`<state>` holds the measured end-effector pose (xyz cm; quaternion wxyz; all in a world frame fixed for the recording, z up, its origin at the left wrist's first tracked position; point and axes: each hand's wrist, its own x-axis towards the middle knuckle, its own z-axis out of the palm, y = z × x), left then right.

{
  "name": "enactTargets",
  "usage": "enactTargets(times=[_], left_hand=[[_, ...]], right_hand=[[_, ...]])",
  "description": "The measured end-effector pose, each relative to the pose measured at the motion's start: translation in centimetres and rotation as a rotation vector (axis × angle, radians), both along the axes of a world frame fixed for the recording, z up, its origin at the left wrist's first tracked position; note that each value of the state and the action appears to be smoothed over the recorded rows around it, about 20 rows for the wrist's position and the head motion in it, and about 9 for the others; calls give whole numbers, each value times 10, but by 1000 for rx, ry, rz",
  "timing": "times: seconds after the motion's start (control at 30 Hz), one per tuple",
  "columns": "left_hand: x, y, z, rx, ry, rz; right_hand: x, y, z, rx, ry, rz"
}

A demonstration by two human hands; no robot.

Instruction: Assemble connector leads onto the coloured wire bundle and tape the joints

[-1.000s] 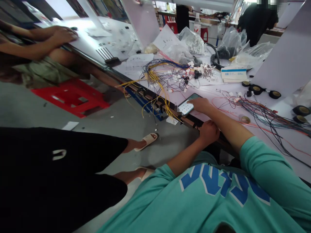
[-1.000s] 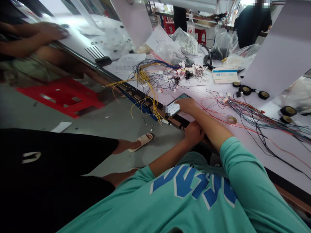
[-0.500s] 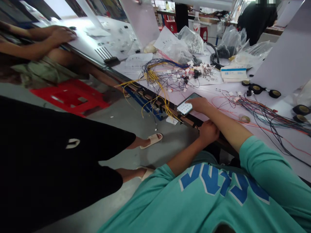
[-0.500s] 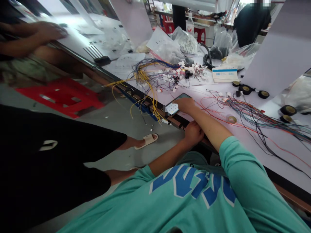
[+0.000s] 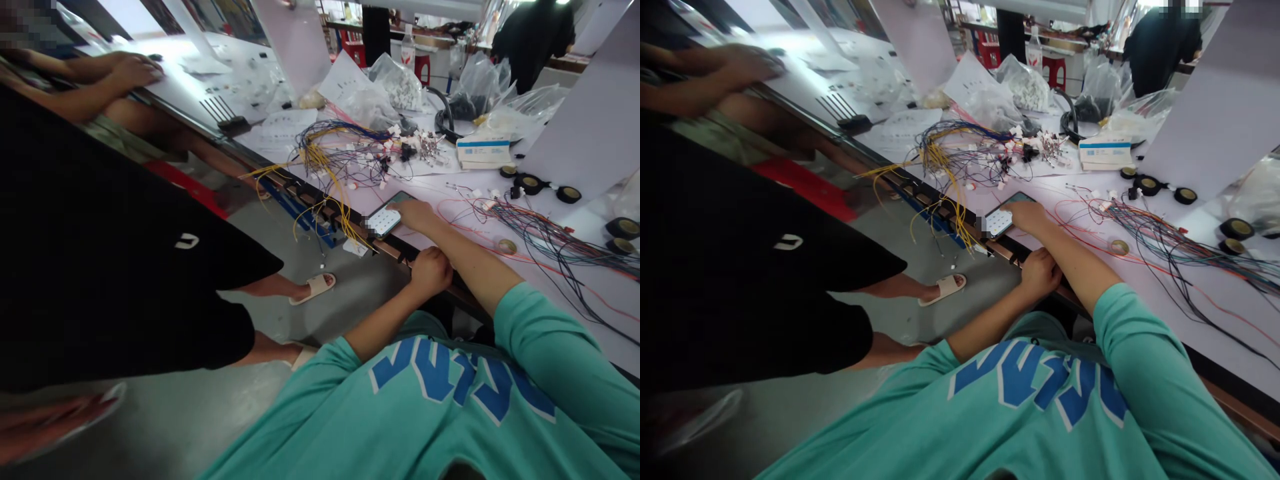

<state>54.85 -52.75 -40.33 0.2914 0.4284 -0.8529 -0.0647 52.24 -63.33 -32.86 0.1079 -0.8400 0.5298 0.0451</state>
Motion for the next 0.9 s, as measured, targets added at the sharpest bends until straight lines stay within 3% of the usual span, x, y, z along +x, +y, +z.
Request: enactTargets(times=[0.13,0.77,0.9], left_hand=[[1,0,2,-1,-35,-23],[1,0,0,-33,-22,-28],[1,0,1,-18,-24,-37]], right_hand=[[-5,5,-1,-3,5,-91],[-7,18,1,16,15,16],[-8,18,3,18,-11,-27]])
